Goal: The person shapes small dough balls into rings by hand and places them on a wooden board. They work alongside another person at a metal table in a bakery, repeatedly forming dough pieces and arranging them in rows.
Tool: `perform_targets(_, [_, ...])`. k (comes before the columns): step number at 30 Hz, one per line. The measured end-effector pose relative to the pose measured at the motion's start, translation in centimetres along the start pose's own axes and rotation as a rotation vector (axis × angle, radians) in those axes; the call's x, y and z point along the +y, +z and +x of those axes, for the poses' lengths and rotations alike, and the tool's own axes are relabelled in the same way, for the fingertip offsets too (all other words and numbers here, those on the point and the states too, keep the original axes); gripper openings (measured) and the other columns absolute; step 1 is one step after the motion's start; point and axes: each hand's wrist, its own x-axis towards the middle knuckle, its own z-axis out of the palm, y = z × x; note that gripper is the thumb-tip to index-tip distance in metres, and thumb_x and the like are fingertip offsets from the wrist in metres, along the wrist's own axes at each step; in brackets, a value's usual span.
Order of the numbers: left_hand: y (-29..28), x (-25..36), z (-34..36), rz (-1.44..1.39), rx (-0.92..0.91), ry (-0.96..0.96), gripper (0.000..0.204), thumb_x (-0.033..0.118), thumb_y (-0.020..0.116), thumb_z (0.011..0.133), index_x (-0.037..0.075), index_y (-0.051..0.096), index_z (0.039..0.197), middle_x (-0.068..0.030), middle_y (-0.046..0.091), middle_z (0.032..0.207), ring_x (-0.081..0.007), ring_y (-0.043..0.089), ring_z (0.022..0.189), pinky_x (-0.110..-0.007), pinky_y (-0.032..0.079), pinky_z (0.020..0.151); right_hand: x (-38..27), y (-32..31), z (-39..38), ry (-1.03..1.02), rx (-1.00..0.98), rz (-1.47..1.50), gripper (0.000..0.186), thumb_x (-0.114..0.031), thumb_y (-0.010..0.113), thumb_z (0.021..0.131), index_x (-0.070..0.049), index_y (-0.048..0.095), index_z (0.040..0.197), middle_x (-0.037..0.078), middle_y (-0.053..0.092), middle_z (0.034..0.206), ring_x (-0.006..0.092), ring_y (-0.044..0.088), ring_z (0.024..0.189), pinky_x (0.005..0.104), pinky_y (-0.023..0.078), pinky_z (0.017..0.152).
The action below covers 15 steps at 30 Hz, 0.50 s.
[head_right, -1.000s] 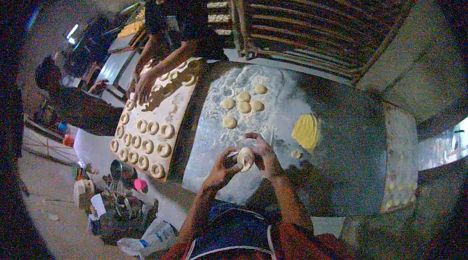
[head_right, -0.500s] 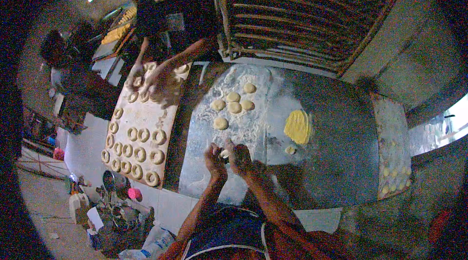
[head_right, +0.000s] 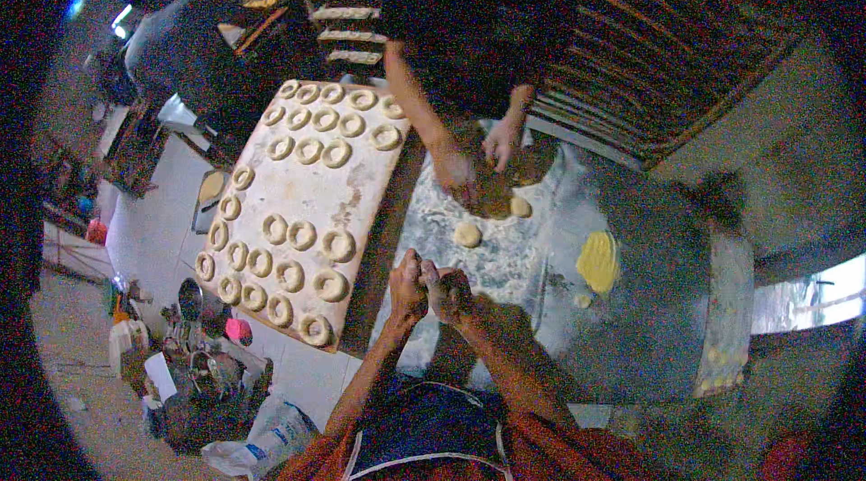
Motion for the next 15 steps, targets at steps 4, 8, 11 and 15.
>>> perform_targets(4, [-3.2, -0.3, 1.6, -1.013, 0.233, -0.250, 0.035, 0.043, 0.040, 0.093, 0.013, 0.037, 0.075, 0.0025, 0.031, 0.067, -0.0103, 0.041, 0.060, -0.027, 0.037, 0.053, -1.5, 4.0, 2.5, -0.095, 0.111, 0.335, 0.052, -0.038, 0.042, 0.096, 0.004, 0.059, 0.072, 0.008, 0.062, 0.064, 0.0138, 0.056, 0.061, 0.0339, 0.044, 0.056])
perform_targets(8, [-8.5, -1.8, 5.6, -0.165, 0.089, -0.169, 0.032, 0.035, 0.046, 0.092, 0.008, 0.049, 0.076, -0.0004, 0.047, 0.068, -0.0130, 0.050, 0.064, -0.032, 0.041, 0.054, -4.4, 6.5, 5.3, -0.102, -0.099, 0.356, 0.045, -0.037, 0.045, 0.095, 0.001, 0.061, 0.078, 0.007, 0.061, 0.072, 0.0127, 0.055, 0.066, 0.0299, 0.042, 0.060])
perform_targets(11, [-11.9, -2.3, 9.1, -0.498, 0.209, -0.244, 0.028, 0.030, 0.049, 0.092, 0.009, 0.051, 0.072, 0.0006, 0.047, 0.064, -0.0133, 0.049, 0.062, -0.034, 0.040, 0.055, -7.7, 7.4, 8.5, -0.624, -0.057, 0.353, 0.042, -0.042, 0.057, 0.087, -0.002, 0.053, 0.075, 0.007, 0.054, 0.068, 0.0155, 0.048, 0.058, 0.0314, 0.038, 0.052])
perform_targets(15, [-14.3, -1.8, 14.2, 0.013, 0.220, -0.122, 0.032, 0.033, 0.046, 0.094, 0.005, 0.050, 0.078, -0.0071, 0.047, 0.068, -0.0197, 0.047, 0.064, -0.035, 0.039, 0.060, -10.3, 7.7, 12.1, -0.184, 0.000, 0.048, 0.041, -0.027, 0.069, 0.073, 0.002, 0.056, 0.100, 0.016, 0.060, 0.089, 0.0333, 0.058, 0.090, 0.0435, 0.046, 0.078])
